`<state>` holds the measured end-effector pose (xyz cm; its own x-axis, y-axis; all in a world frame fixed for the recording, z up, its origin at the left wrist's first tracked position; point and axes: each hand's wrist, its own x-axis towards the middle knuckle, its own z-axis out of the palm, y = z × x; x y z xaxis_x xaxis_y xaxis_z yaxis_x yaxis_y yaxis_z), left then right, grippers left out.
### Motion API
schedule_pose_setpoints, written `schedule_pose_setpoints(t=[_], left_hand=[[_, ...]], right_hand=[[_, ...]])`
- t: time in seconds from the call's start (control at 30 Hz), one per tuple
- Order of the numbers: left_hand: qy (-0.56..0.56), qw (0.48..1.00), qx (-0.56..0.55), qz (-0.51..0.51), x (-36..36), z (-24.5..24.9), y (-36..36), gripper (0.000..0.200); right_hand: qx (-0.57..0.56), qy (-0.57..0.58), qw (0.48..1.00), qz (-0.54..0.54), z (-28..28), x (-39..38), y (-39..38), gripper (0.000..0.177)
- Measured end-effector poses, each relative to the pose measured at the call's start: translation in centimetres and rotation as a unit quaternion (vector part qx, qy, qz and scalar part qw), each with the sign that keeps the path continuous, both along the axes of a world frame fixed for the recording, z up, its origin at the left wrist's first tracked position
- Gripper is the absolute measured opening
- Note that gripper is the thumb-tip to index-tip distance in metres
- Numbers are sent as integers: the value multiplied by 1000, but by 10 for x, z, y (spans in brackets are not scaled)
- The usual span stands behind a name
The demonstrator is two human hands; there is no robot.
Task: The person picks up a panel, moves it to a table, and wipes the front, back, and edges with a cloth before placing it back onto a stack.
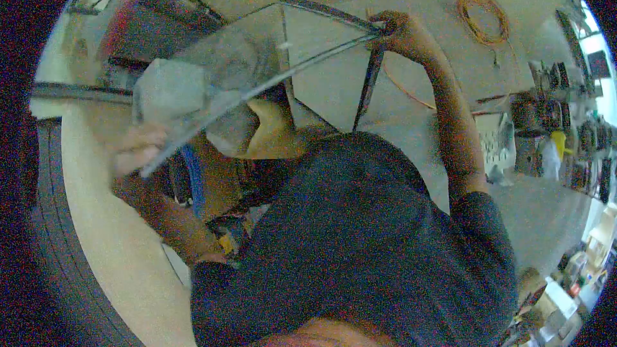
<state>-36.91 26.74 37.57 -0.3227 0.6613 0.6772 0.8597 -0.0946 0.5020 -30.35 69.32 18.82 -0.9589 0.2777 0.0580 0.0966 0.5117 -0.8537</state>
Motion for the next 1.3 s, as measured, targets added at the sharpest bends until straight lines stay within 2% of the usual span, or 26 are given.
schedule_pose_setpoints(t=[0.07,0.13,0.17,0.2,0.23,0.27,0.3,0.33,0.47,0.57,0.63,0.67,0.73,0.87,0.93,0.97,1.07,1.13,1.17,1.23,1.3], left_hand=[[-54,997,-21,49,-2,-47,-30,13],[-75,995,-34,56,0,-83,-47,14],[-60,991,-65,98,8,-95,-49,13],[-46,984,-94,141,15,-108,-49,13],[-54,984,-90,141,23,-121,-47,13],[-86,977,-95,171,27,-131,-45,15],[-114,967,-99,204,41,-145,-45,17],[-55,963,-98,243,41,-183,-59,19],[-46,962,-119,241,51,-232,-57,19],[-43,949,-115,292,68,-272,-53,22],[-151,918,-130,343,81,-297,-42,30],[-154,916,-134,345,86,-306,-38,30],[-261,880,-171,357,89,-314,-29,35],[-211,900,-136,357,81,-316,-15,34],[-322,857,-131,381,75,-336,-19,37],[-328,854,-129,383,72,-338,-22,37],[-289,865,-101,398,75,-341,-17,41],[-366,855,0,367,78,-326,-3,45],[-370,851,6,372,81,-341,-4,45],[-445,819,2,361,87,-370,-7,44],[-581,750,-9,316,96,-388,-7,44]], right_hand=[[-18,-28,999,-9,-8,6,5,50],[79,-23,993,-85,-33,7,13,47],[83,-30,992,-90,-29,12,12,47],[-5,-100,992,-74,-20,15,8,45],[-93,-168,980,-56,-14,17,6,43],[-88,-174,979,-56,-15,15,7,43],[-75,-120,989,-43,-18,22,7,39],[-62,-64,996,-30,-22,22,6,35],[-40,-33,998,-27,-28,14,10,30],[-42,-66,996,-36,-27,15,1,28],[-98,-21,995,-29,-39,15,11,32],[-101,-26,994,-28,-40,13,10,32],[-61,-43,995,-65,-33,5,5,32],[-12,-47,996,-77,-11,2,-6,34],[17,-83,993,-85,-3,-1,-12,35],[21,-87,993,-82,-1,-5,-15,35],[14,-100,992,-70,3,-9,-16,33],[31,-92,992,-75,8,-9,-16,30],[36,-93,993,-67,10,-9,-17,30],[-30,-71,993,-91,10,-8,-18,26],[-46,-66,992,-96,1,-6,-20,24]])
